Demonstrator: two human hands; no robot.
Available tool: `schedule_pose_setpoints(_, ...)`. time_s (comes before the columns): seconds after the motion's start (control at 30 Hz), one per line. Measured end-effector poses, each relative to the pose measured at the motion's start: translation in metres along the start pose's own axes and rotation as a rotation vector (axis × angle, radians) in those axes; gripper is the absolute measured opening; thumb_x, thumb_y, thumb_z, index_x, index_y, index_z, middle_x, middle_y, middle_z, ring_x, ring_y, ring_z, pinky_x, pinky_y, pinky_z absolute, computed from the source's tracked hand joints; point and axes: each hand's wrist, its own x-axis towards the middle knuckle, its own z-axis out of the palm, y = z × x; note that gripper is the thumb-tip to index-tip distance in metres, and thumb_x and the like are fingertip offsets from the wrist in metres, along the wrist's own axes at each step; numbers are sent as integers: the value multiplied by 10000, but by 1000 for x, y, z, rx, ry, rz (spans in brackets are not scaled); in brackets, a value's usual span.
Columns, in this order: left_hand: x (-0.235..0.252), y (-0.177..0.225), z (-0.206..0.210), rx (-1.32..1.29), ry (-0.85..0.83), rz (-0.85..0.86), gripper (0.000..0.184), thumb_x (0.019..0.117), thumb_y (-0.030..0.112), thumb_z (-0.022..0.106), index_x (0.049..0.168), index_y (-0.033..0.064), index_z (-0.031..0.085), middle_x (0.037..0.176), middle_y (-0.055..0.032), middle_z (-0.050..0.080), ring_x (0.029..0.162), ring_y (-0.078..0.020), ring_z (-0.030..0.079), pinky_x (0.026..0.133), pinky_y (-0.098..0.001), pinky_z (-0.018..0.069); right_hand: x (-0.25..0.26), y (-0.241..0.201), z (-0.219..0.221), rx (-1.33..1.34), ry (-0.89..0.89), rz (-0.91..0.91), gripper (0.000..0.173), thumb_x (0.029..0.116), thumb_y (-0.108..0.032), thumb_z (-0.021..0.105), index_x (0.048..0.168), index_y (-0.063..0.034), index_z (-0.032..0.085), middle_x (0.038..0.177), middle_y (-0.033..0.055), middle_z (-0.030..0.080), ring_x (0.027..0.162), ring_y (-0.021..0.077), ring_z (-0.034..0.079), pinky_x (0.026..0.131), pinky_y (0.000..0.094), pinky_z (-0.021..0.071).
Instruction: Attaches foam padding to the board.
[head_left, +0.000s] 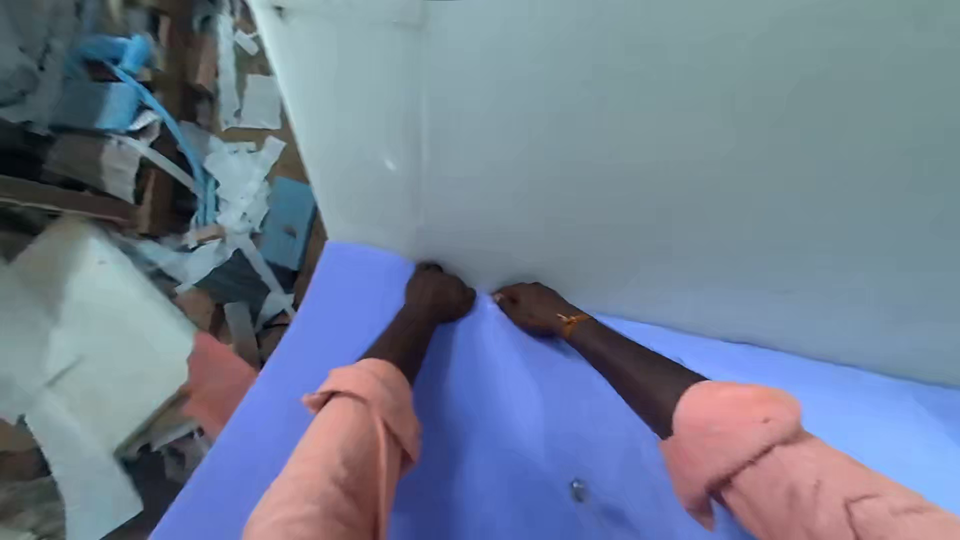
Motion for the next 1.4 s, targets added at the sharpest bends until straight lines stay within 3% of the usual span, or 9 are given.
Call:
schedule_pose_setpoints(0.13,-23,-31,-3,-376,448,182,367,1049,374,499,1123,124,758,1067,-102,755,1068,-278,710,970,-546,548,-42,-63,22,-175,340,-168,402,1043,-198,510,1422,-80,577,1401,139,615,1201,318,655,953,522,562)
schedule_pose_setpoints(0.23,-37,-74,-17,-201,645,153,287,1017,295,555,1129,88,719,1181,-109,713,1188,-284,648,1080,-513,472,0,-94,40,2,419,-368,466,1053,-192,516,1477,3,503,1519,189,512,1395,311,520,1169,468,421)
schedule_pose_setpoints(0.33,-46,-118,-1,-10,548,139,399,1022,402,483,1312,200,669,1406,-60,610,1362,-266,528,1196,-526,346,47,-113,50,103,453,-298,533,1040,-240,537,1515,-8,463,1487,218,517,1369,370,509,1135,502,430)
schedule_pose_setpoints(0.53,-48,-118,6,-65,431,141,416,1029,376,418,1258,201,717,1298,-54,684,1272,-265,598,1151,-496,400,61,-114,39,-16,267,-218,459,1050,-285,446,1440,-79,574,1380,168,615,1277,342,589,1037,519,497)
schedule_pose_setpoints(0.7,-32,-105,2,-95,2,-131,505,1061,470,378,1129,137,751,1149,-170,725,1145,-396,664,928,-675,505,80,-127,34,-34,-42,-88,448,1059,-351,404,1055,-39,725,1086,209,714,1081,404,672,853,652,507)
schedule_pose_setpoints(0.8,-30,-104,-7,-127,-9,-76,486,1069,440,384,1146,125,746,1153,-166,727,1148,-375,666,963,-650,498,76,-112,33,50,10,-159,416,1071,-311,406,1240,-64,695,1193,196,699,1173,373,649,970,613,505)
schedule_pose_setpoints(0.97,-64,-145,10,-98,474,70,379,1046,334,472,1251,146,729,1352,-55,667,1370,-234,541,1228,-491,329,74,-111,42,25,117,-173,474,1071,-348,384,1416,-104,597,1403,146,613,1339,316,551,1107,531,442)
schedule_pose_setpoints(1.27,-42,-153,-11,-245,69,-355,520,1077,474,326,1211,177,731,1179,-172,722,1144,-400,667,923,-708,489,70,-108,51,63,209,-176,449,1068,-327,398,1381,-107,635,1377,146,634,1324,316,569,1092,541,460)
schedule_pose_setpoints(1.4,-47,-166,-3,-397,256,-317,427,1071,427,428,1153,180,767,1145,-135,737,1126,-337,681,964,-669,495,75,-107,50,64,171,-96,468,1055,-367,383,1387,-149,631,1389,99,635,1329,285,567,1090,524,462)
